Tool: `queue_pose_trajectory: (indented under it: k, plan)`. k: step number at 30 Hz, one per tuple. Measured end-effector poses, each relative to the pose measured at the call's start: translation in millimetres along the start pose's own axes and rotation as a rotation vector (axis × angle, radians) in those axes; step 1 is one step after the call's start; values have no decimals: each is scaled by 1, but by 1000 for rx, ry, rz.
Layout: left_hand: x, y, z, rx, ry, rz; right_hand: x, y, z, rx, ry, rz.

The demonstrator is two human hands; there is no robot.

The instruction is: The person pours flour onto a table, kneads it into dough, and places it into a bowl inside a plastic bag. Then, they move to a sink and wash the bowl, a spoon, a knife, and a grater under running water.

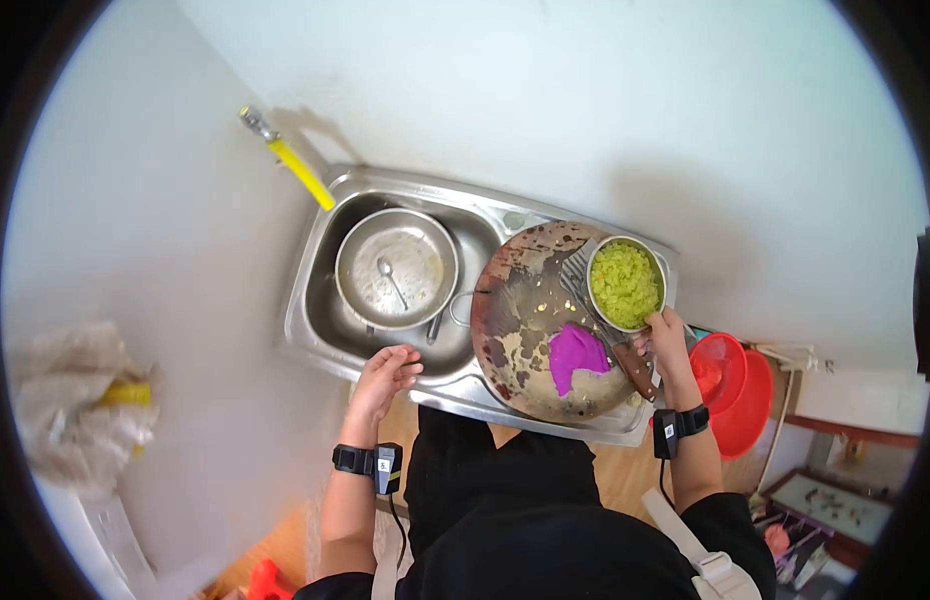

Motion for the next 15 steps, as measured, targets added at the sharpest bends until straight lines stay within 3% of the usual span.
queue_pose_trajectory:
  k: [8, 15]
  plan:
    - [-52, -44, 58, -40, -19, -147, 28, 40, -7, -56, 22, 296]
    - [-74, -5, 65, -84, -108, -354, 123, 42, 4, -27, 43, 469]
Point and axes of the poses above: each hand's wrist, its own x-axis away from the middle knuckle, its own y-axis out of the palm, z = x × y, the point moved 3 cm from there along -x, towards the middle knuckle, and after that the axes turned 1 degree about -x, right-handed, at the moved point
